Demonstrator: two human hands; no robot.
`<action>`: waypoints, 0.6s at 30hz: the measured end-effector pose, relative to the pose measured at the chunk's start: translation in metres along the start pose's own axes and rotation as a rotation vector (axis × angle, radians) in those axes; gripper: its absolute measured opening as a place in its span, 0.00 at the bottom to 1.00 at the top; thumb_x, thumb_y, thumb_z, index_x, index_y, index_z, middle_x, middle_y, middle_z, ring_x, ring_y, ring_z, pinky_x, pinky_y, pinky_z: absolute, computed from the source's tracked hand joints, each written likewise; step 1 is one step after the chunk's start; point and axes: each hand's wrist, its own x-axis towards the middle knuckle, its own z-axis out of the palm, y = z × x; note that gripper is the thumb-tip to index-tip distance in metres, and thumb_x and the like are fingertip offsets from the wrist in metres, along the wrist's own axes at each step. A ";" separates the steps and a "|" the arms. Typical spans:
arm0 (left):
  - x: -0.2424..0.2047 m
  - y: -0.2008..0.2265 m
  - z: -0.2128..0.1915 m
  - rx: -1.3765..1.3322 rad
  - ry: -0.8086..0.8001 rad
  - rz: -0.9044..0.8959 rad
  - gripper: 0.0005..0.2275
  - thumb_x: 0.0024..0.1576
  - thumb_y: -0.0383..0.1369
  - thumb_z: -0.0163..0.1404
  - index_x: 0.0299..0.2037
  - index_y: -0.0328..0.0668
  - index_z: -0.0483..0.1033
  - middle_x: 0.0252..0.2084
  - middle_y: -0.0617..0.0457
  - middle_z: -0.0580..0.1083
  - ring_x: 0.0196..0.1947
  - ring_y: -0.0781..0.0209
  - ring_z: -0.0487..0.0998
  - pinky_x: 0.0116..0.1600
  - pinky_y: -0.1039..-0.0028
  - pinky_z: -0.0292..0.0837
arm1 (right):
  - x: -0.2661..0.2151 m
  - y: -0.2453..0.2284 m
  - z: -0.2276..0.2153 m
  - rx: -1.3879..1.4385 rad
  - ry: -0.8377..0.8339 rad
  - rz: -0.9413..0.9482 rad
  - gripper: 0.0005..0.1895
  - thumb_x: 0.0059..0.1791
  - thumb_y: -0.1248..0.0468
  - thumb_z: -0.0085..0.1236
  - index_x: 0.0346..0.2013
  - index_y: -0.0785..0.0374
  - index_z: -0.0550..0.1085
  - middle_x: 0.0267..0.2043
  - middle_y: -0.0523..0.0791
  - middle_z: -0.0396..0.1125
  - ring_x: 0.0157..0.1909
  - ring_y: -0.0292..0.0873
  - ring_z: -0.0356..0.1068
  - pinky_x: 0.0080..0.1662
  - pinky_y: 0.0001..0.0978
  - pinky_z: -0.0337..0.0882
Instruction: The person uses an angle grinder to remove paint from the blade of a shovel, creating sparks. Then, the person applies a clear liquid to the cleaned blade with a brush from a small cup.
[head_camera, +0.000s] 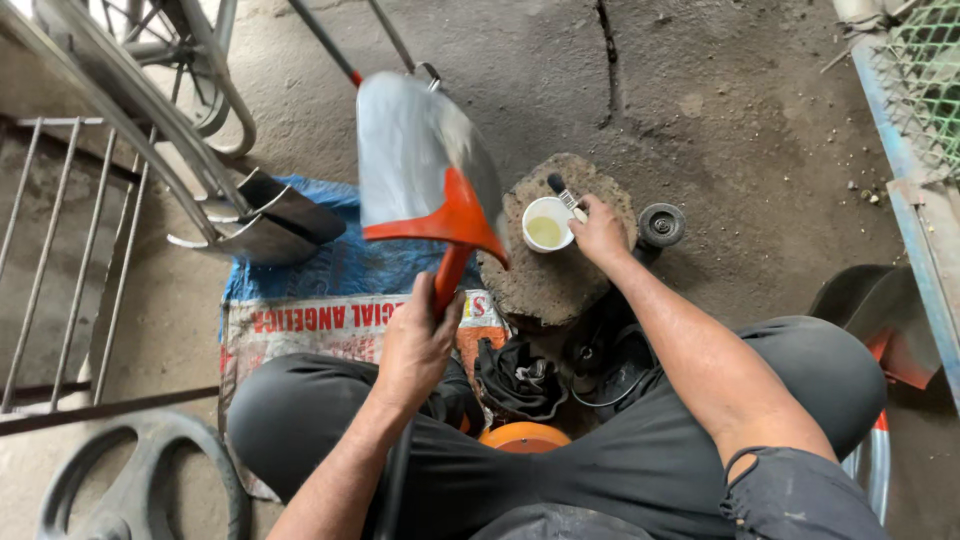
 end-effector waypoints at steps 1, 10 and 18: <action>0.000 -0.002 0.001 -0.070 -0.049 -0.082 0.14 0.64 0.41 0.49 0.50 0.41 0.68 0.25 0.54 0.73 0.24 0.63 0.76 0.31 0.65 0.71 | 0.000 0.002 0.002 0.018 -0.010 0.000 0.19 0.46 0.57 0.65 0.49 0.59 0.74 0.44 0.55 0.74 0.48 0.60 0.74 0.49 0.52 0.72; 0.005 -0.036 0.014 -0.377 -0.126 -0.332 0.14 0.60 0.37 0.52 0.49 0.34 0.75 0.26 0.49 0.69 0.22 0.58 0.65 0.28 0.63 0.62 | 0.013 0.028 0.016 0.013 -0.020 -0.004 0.26 0.44 0.61 0.63 0.56 0.63 0.72 0.52 0.58 0.71 0.55 0.61 0.71 0.55 0.52 0.70; 0.023 -0.025 0.014 -0.459 0.037 0.159 0.18 0.62 0.38 0.56 0.54 0.28 0.72 0.37 0.50 0.77 0.35 0.66 0.75 0.40 0.73 0.73 | 0.003 -0.001 -0.025 -0.070 0.040 0.066 0.23 0.47 0.56 0.65 0.49 0.69 0.72 0.44 0.60 0.72 0.48 0.65 0.72 0.50 0.56 0.71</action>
